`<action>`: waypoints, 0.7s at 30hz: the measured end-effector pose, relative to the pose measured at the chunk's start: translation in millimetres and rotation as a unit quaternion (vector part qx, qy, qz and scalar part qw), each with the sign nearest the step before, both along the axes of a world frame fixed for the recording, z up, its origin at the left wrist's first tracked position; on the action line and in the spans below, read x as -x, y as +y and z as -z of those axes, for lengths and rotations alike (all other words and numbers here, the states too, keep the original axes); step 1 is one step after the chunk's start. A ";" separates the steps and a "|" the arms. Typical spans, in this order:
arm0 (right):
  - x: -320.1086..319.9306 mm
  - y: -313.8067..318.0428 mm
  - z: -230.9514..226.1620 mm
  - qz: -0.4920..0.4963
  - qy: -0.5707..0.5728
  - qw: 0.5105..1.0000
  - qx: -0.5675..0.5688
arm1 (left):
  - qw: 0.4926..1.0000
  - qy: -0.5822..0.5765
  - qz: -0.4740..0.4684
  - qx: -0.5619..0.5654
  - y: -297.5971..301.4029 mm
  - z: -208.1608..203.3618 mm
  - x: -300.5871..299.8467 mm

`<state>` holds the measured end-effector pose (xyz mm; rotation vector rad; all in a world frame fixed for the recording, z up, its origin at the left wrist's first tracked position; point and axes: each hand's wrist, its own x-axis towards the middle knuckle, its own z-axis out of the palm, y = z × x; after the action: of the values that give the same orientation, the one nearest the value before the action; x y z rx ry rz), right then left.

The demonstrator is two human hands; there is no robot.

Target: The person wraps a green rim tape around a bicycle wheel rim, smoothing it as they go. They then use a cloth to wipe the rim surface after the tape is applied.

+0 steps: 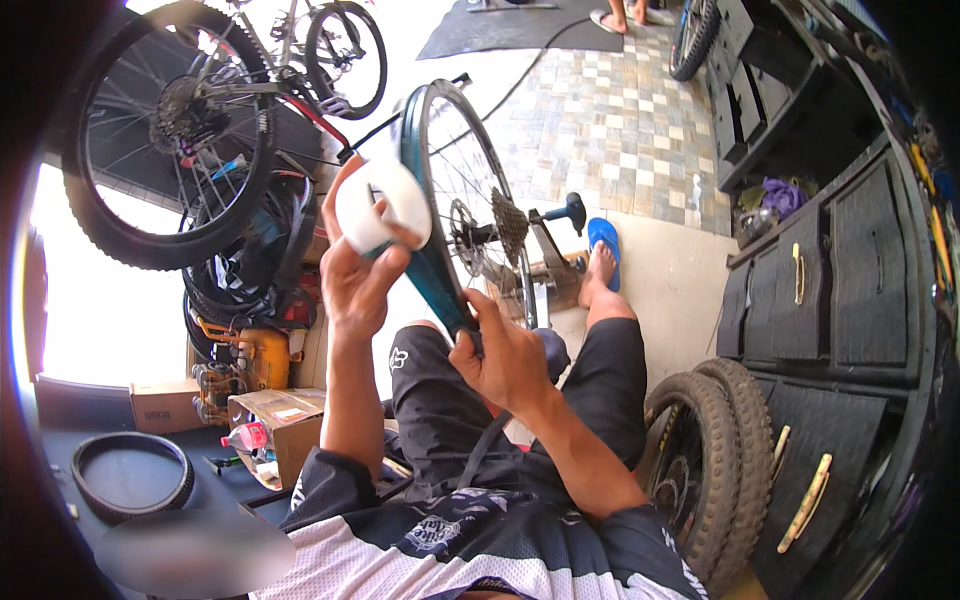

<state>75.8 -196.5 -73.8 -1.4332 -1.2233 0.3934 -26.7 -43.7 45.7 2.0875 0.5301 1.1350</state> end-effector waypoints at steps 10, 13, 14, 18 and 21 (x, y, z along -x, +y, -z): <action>1.7 5.9 -0.2 0.021 -0.024 0.999 0.002 | 0.988 0.014 0.108 0.107 22.7 -15.6 -3.3; 2.6 3.6 -0.5 0.026 -0.026 0.999 0.005 | 0.984 0.038 0.152 0.088 28.0 -16.6 4.6; 3.8 2.0 -1.0 0.024 -0.024 0.999 0.008 | 0.984 0.028 0.156 0.086 27.5 -15.1 5.6; 3.6 1.3 1.9 0.017 -0.016 1.000 0.015 | 0.993 0.067 0.052 -0.085 32.8 -9.3 -1.4; 3.3 2.1 0.7 0.018 -0.020 0.999 0.020 | 0.994 0.033 -0.016 -0.106 35.8 -0.7 -6.9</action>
<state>72.5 -194.4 -74.5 -1.5020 -1.2265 0.3684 -19.8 -8.0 46.4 2.3129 0.4928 1.1889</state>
